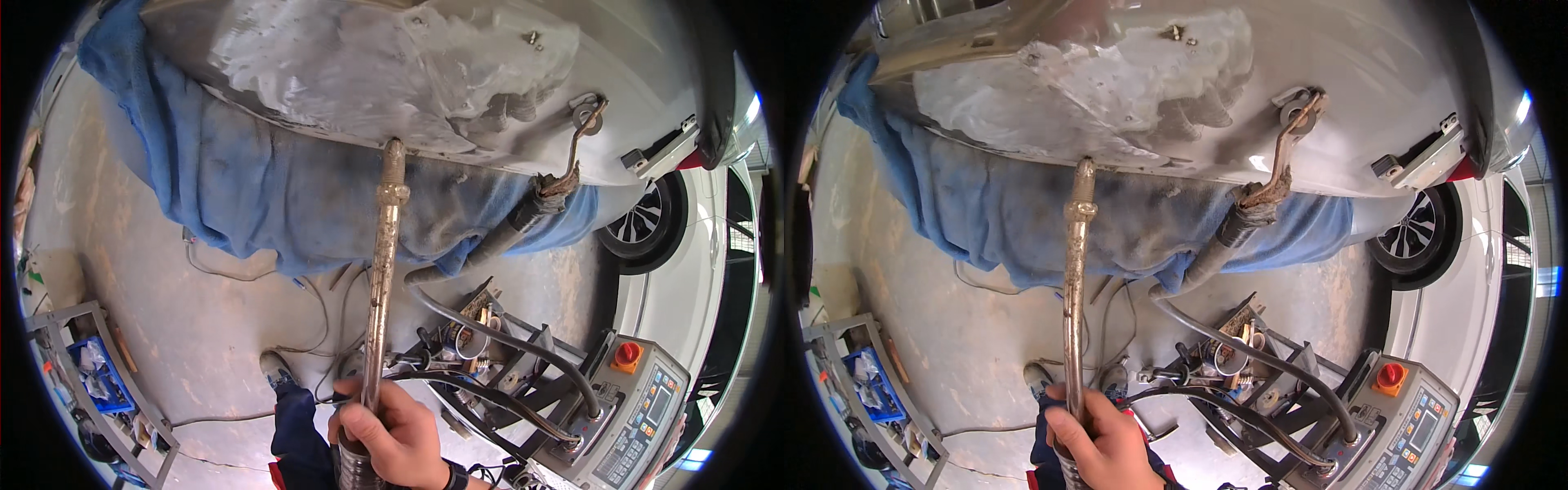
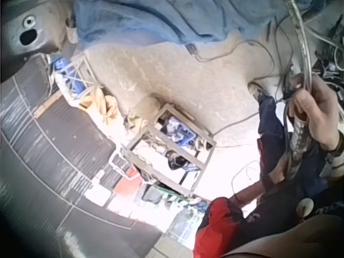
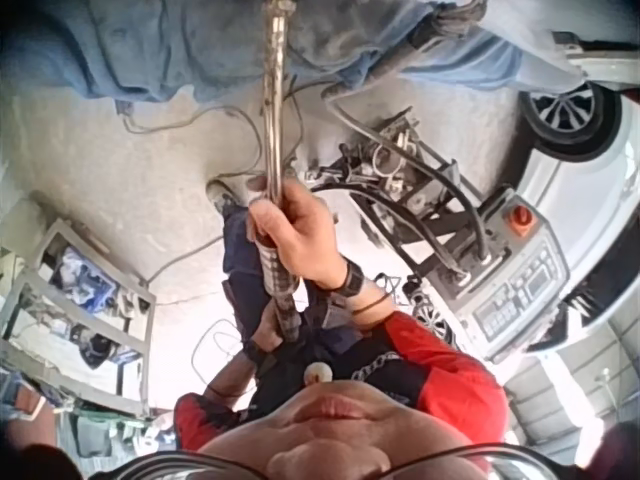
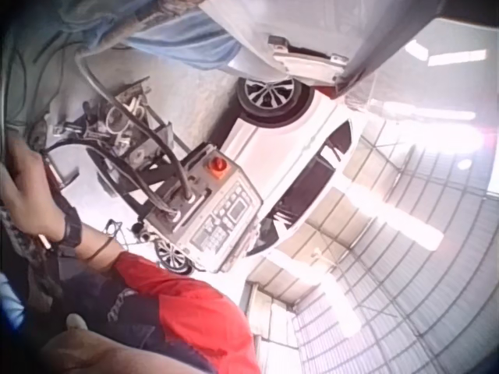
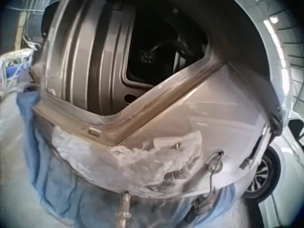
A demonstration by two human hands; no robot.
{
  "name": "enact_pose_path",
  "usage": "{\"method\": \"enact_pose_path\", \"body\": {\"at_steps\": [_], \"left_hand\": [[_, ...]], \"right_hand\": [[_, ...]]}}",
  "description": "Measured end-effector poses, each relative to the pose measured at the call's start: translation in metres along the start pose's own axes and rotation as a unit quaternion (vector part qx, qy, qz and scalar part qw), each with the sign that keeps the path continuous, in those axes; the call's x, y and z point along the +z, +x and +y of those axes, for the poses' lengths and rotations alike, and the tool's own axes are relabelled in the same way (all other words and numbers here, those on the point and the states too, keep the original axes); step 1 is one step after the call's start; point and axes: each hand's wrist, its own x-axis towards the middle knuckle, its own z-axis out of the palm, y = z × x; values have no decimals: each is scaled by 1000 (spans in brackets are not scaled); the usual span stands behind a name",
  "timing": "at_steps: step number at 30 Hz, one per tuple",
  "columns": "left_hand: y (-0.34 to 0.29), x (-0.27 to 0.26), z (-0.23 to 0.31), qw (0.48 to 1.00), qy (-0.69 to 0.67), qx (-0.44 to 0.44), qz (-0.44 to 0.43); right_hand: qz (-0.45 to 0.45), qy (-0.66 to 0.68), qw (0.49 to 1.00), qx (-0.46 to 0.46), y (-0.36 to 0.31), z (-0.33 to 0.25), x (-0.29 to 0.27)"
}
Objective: Hammering and using a spot welder to repair a dent on a car body panel.
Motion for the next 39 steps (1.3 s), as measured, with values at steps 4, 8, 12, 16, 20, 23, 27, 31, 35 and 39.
{"method": "enact_pose_path", "body": {"at_steps": [4,8,12,16,20,23,27,31,35,39], "left_hand": [[5,-1,3,997,-41,-50,31],[-8,15,9,997,70,5,28],[0,22,21,999,49,1,0],[-5,-2,14,999,28,17,-18],[-11,3,7,999,7,16,33],[-12,1,7,996,16,12,92],[-13,-7,3,997,57,18,56],[-11,-10,1,996,71,26,53],[-9,-14,-1,994,90,35,45],[-8,-19,-5,992,111,53,40]], "right_hand": [[-26,35,999,-18,3,14,-10],[-63,61,996,3,2,10,-6],[-379,462,799,59,41,40,-17],[-374,473,797,15,36,41,-5],[120,-134,982,-61,-14,16,21],[119,-126,983,-55,-9,22,17],[84,-112,988,-60,-9,17,18],[56,-188,979,-59,-8,-2,19],[56,-140,986,-76,-3,4,19],[54,-136,987,-70,-4,2,18]]}}
